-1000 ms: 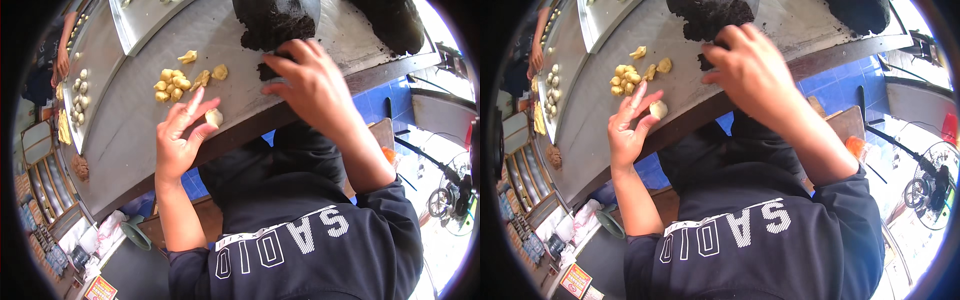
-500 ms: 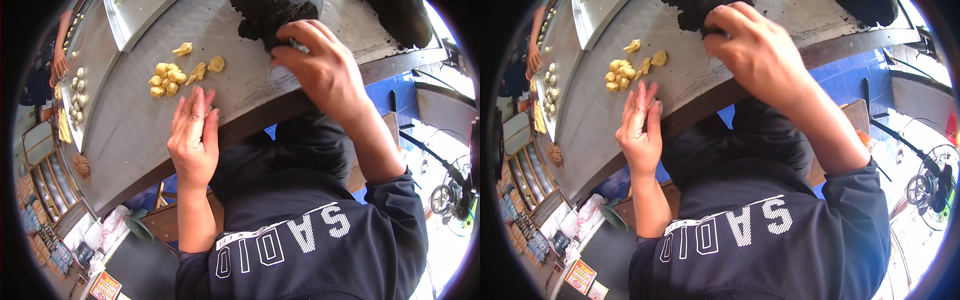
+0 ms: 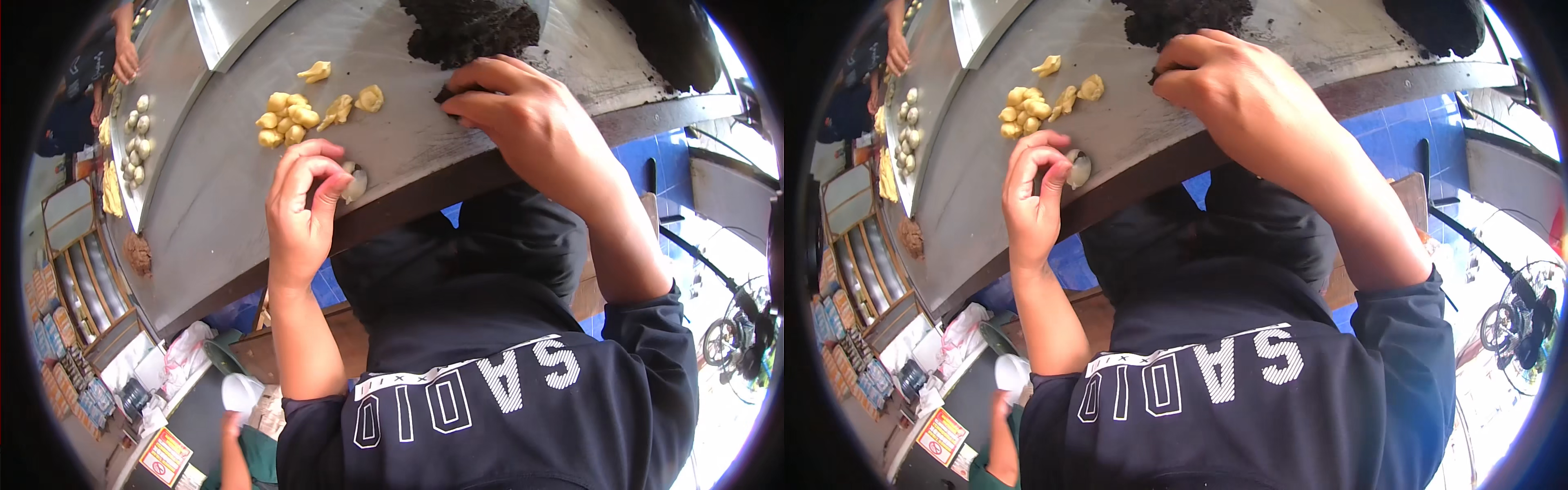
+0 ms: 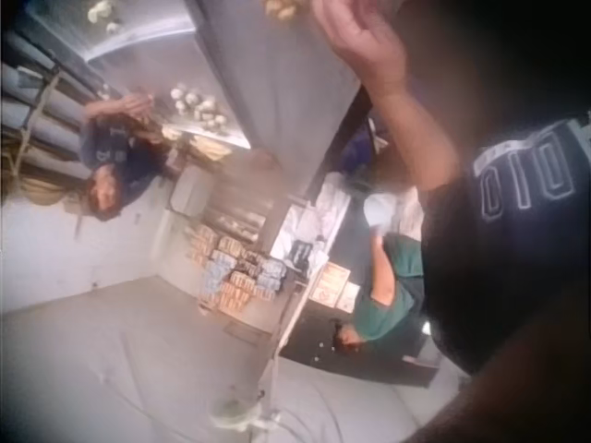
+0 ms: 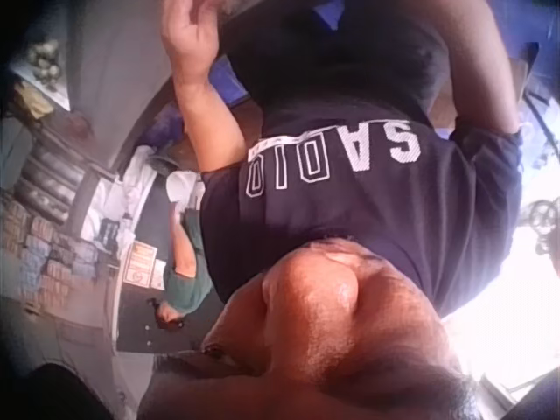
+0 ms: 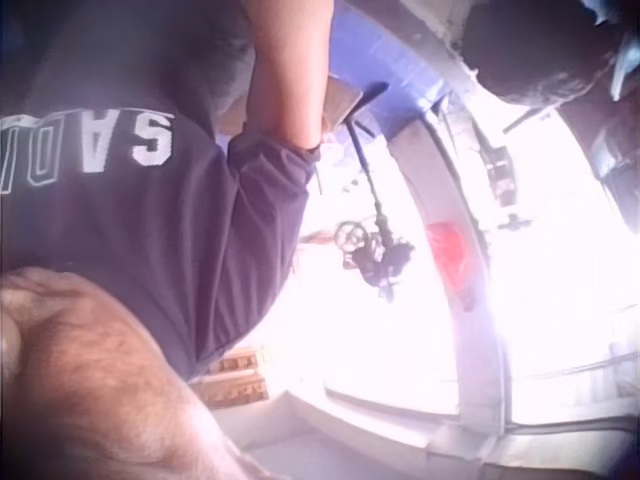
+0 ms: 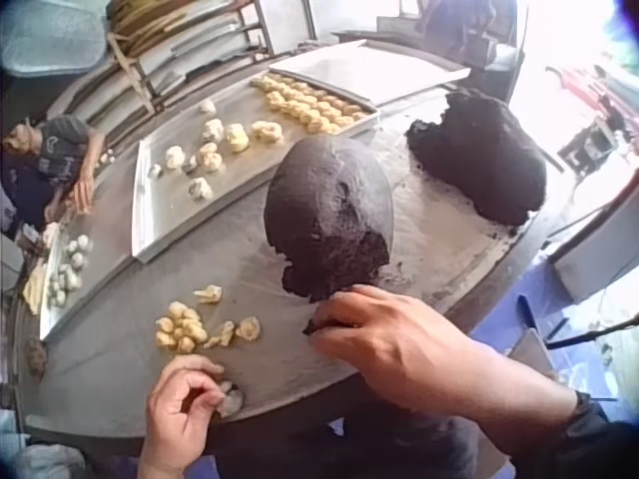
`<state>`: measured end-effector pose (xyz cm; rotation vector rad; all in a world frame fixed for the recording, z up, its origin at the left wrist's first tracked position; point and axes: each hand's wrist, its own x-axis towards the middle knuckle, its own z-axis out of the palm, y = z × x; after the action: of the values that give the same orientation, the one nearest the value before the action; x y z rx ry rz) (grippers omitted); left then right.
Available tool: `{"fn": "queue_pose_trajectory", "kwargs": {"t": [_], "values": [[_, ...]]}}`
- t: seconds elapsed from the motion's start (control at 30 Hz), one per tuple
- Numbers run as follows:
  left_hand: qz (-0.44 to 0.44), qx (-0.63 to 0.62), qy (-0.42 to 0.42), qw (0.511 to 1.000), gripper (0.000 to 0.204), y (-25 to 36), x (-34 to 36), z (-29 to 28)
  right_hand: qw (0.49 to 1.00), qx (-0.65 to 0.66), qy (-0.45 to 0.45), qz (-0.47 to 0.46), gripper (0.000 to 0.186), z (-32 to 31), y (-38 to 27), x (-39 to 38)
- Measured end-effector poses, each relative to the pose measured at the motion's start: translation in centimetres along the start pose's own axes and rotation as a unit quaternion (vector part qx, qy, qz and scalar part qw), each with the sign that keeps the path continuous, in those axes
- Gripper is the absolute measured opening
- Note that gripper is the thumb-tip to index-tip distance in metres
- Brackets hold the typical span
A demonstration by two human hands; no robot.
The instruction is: The person takes a small piece of light-colored dough and presses a small piece of dark dough into the center, wrapping the light dough around it to form a filled ball.
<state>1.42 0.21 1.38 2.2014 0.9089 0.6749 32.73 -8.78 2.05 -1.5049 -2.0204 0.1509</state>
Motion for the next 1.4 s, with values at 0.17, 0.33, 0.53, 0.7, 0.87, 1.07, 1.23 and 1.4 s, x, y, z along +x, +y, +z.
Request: {"fn": "queue_pose_trajectory", "kwargs": {"t": [0.17,0.33,0.53,0.7,0.87,1.07,1.23,1.4], "values": [[0.038,0.258,0.087,0.961,0.050,1.2,-2.0,0.9,0.990,-0.099,0.097,-0.004,0.032,0.9,0.2,1.3],[-0.157,-0.254,0.062,0.952,0.043,1.0,-2.1,0.6,0.995,-0.091,-0.041,0.023,0.029,-0.5,-0.7,2.2],[-0.132,-0.513,0.016,0.848,0.039,1.6,0.6,1.6,0.999,0.026,0.027,0.023,0.029,-0.5,-0.2,0.3],[-0.040,-0.304,-0.016,0.952,0.034,1.1,0.8,3.0,0.987,0.131,0.086,0.029,0.030,-0.6,-3.8,0.9],[-0.013,-0.237,-0.018,0.971,0.061,2.3,1.4,3.8,0.983,0.161,0.086,-0.013,0.046,0.2,-6.0,1.6],[-0.029,-0.227,-0.054,0.972,0.053,2.6,1.0,3.2,0.984,0.126,0.128,-0.012,0.050,-0.6,-5.5,1.6],[0.078,-0.162,0.012,0.984,0.058,2.3,2.0,3.4,0.984,0.152,0.087,-0.029,0.054,-0.3,-6.6,1.6],[0.033,-0.182,-0.025,0.982,0.052,2.6,1.2,3.7,0.988,0.135,0.067,-0.042,0.058,0.9,-7.0,1.8]]}}
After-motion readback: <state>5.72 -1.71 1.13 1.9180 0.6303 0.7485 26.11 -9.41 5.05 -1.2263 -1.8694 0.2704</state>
